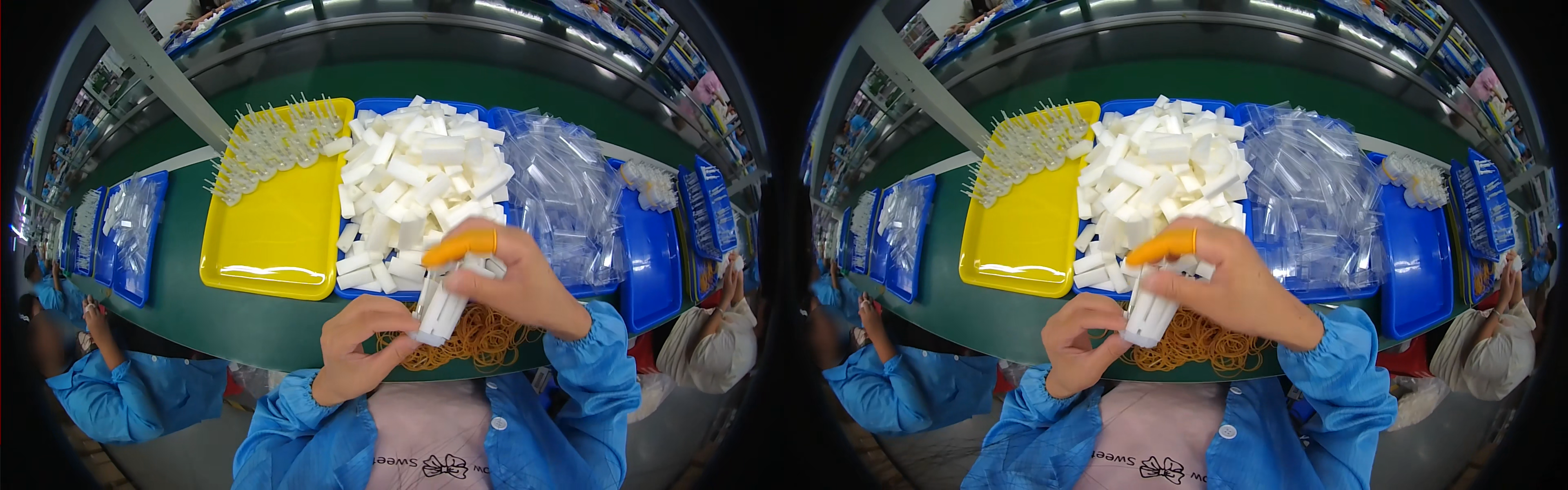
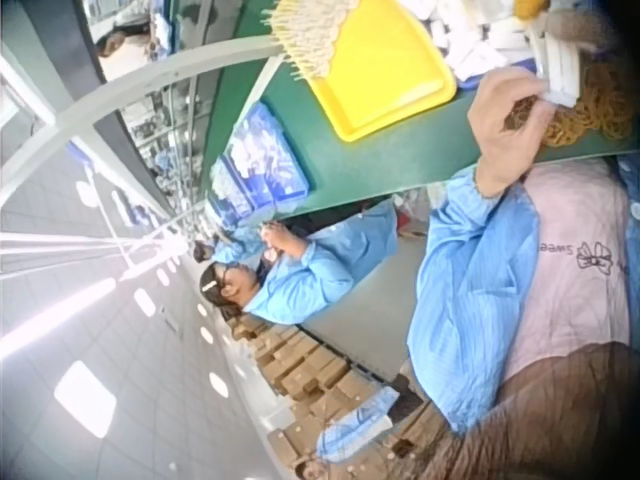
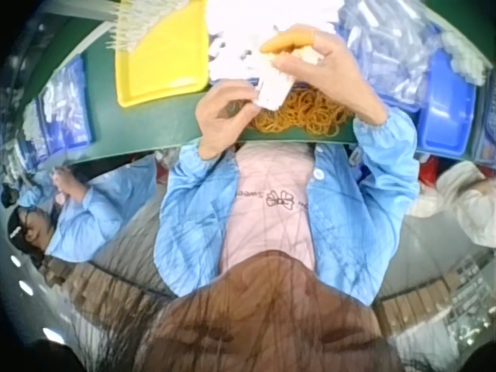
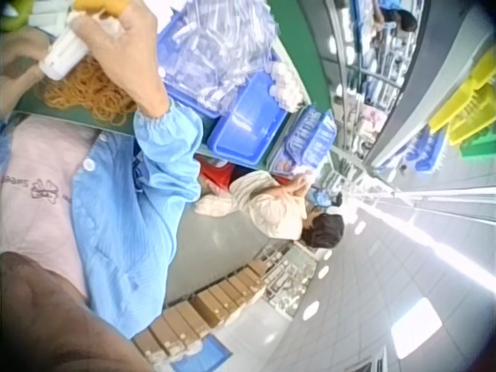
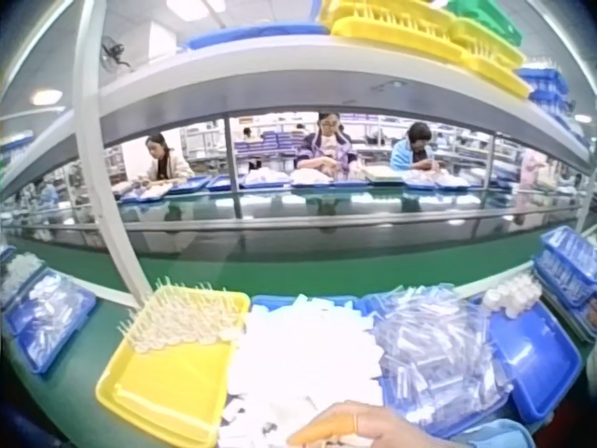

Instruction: The person assembles small medical components by inserting white cylindrical pieces into clear plastic holders, securing them with rubber bands, and trimming excess material with scissors. The person then places the assembled units into a blue tray. The process is repeated for multiple units.

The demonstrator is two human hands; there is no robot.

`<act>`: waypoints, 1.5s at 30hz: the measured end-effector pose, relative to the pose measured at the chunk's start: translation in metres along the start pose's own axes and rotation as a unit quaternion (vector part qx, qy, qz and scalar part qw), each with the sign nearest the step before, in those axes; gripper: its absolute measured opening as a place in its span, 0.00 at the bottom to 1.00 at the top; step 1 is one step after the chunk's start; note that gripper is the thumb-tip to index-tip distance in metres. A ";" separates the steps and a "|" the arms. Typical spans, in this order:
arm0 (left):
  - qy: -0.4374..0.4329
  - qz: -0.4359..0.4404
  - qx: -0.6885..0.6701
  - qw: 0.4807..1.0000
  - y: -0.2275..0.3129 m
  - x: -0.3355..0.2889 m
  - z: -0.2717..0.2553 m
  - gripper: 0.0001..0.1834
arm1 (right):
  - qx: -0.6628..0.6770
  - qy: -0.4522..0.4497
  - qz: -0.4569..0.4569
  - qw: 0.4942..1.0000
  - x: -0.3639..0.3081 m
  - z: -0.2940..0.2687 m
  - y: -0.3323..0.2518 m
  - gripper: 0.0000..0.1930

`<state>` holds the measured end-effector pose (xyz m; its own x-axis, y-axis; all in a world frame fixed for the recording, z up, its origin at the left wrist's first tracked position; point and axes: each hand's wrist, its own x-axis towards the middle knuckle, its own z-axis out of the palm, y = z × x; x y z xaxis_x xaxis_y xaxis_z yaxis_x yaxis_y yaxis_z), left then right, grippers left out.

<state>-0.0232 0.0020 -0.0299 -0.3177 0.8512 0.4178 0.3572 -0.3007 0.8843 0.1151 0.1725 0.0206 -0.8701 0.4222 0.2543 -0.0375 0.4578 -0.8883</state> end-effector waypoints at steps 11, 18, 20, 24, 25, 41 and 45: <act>-0.017 0.046 0.133 0.990 0.005 -0.001 -0.005 0.14 | -0.426 0.034 -0.116 0.897 0.043 0.018 0.030 0.12; 0.005 0.098 0.112 0.989 0.005 -0.005 -0.009 0.17 | -0.011 0.067 0.060 0.996 0.010 -0.017 0.009 0.08; 0.000 0.114 0.102 0.988 0.007 -0.004 -0.006 0.17 | 0.076 0.054 0.086 0.992 0.002 -0.024 0.009 0.09; -0.016 0.123 0.090 0.988 0.011 -0.001 -0.001 0.15 | 0.173 0.001 0.165 0.971 -0.010 -0.032 0.002 0.09; -0.022 0.123 0.088 0.988 0.011 0.000 -0.001 0.15 | 0.191 -0.005 0.168 0.967 -0.011 -0.033 0.002 0.09; -0.076 0.202 0.154 0.964 0.012 0.005 0.001 0.16 | 0.303 -0.006 0.219 0.928 -0.015 -0.034 0.002 0.19; -0.078 0.208 0.165 0.961 0.012 0.005 0.001 0.16 | 0.301 -0.021 0.224 0.927 -0.016 -0.031 0.003 0.18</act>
<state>-0.0197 0.0032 -0.0169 0.0399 0.7487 0.6618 0.6913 -0.4989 0.5227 0.1443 0.1916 0.0260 -0.8825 0.4275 -0.1959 0.0765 -0.2806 -0.9568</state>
